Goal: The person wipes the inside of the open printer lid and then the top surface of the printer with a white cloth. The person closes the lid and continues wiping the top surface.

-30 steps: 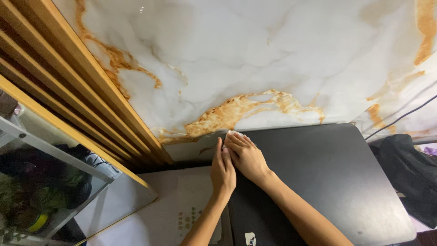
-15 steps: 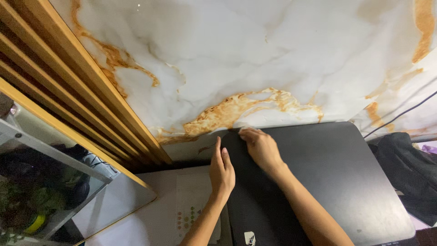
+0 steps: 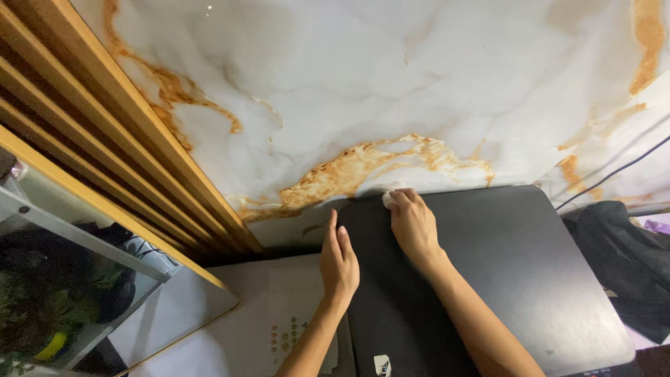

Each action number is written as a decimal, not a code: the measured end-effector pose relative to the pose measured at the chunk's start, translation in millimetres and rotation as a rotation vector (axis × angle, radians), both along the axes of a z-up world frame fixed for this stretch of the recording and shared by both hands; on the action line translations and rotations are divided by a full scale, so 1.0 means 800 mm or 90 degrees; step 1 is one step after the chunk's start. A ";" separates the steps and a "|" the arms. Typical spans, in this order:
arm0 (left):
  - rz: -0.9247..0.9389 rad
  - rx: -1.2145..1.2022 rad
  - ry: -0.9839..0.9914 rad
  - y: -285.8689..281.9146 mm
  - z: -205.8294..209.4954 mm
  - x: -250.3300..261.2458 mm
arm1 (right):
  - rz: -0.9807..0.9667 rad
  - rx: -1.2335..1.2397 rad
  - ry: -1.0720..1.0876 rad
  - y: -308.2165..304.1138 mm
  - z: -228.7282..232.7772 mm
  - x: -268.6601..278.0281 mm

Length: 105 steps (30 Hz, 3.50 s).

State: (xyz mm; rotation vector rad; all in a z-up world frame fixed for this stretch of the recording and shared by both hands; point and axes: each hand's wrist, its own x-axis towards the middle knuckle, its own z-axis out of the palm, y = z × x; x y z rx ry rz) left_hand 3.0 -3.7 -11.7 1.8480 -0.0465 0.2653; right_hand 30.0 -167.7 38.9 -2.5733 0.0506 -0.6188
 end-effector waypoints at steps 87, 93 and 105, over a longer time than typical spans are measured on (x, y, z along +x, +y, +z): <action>0.074 0.103 -0.015 -0.008 -0.007 0.001 | 0.215 -0.018 -0.064 -0.001 -0.017 -0.016; 0.074 0.148 0.000 -0.009 0.001 0.000 | 0.186 -0.054 -0.074 -0.001 -0.024 -0.013; 0.114 0.439 -0.083 -0.024 -0.009 0.002 | 0.140 -0.078 -0.040 0.006 -0.035 -0.020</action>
